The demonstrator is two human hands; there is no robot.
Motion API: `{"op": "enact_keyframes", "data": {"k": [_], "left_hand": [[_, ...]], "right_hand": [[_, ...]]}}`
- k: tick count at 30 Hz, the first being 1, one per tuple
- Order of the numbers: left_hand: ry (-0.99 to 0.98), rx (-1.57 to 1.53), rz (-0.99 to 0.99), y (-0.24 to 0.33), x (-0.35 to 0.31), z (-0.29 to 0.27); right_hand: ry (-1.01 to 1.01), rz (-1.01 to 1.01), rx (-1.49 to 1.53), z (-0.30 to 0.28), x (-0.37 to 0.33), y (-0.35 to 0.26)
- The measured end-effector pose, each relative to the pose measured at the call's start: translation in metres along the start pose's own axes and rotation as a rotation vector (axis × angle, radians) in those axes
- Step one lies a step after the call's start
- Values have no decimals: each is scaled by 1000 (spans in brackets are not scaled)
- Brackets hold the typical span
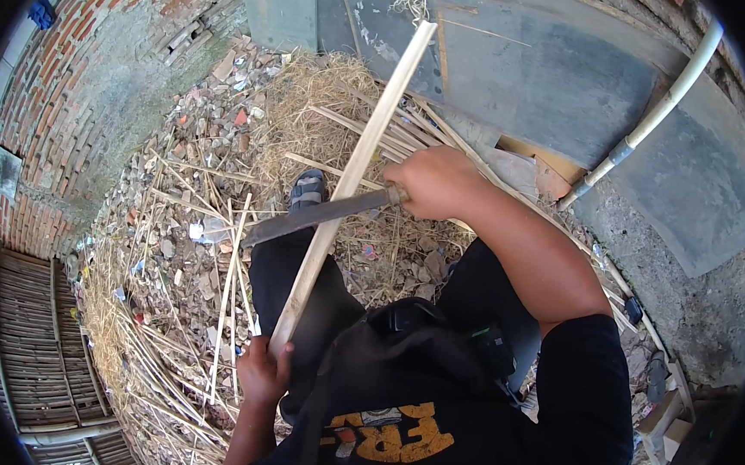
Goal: The person shaves thin strips of bamboo using a large curved blade while sitting on the ground.
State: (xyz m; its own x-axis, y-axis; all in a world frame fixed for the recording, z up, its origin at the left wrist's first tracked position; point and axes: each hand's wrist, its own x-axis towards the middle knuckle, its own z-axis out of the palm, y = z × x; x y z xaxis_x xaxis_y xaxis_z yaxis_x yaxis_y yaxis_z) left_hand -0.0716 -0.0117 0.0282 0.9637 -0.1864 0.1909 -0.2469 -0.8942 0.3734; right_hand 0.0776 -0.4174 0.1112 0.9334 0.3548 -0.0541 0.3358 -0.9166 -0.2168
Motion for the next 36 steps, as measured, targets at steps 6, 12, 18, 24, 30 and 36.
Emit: {"op": "enact_keyframes", "data": {"k": [6,12,18,24,30,36], "left_hand": [[48,37,8,-16,-6,15],[-22,-2,-13,-15,-2,13],[-59,-8,53,-22,3,12],[-13,-60,38,-17,6,10],[-100,23,38,-7,12,2],[-111,-23,55,-11,12,5]], "right_hand": [[143,114,329,10,15,54],[287,94,271,13,7,31],[97,-47,-48,7,8,3],[301,325,356,6,21,72],[243,313,217,6,7,42],[154,57,62,10,12,29]]}}
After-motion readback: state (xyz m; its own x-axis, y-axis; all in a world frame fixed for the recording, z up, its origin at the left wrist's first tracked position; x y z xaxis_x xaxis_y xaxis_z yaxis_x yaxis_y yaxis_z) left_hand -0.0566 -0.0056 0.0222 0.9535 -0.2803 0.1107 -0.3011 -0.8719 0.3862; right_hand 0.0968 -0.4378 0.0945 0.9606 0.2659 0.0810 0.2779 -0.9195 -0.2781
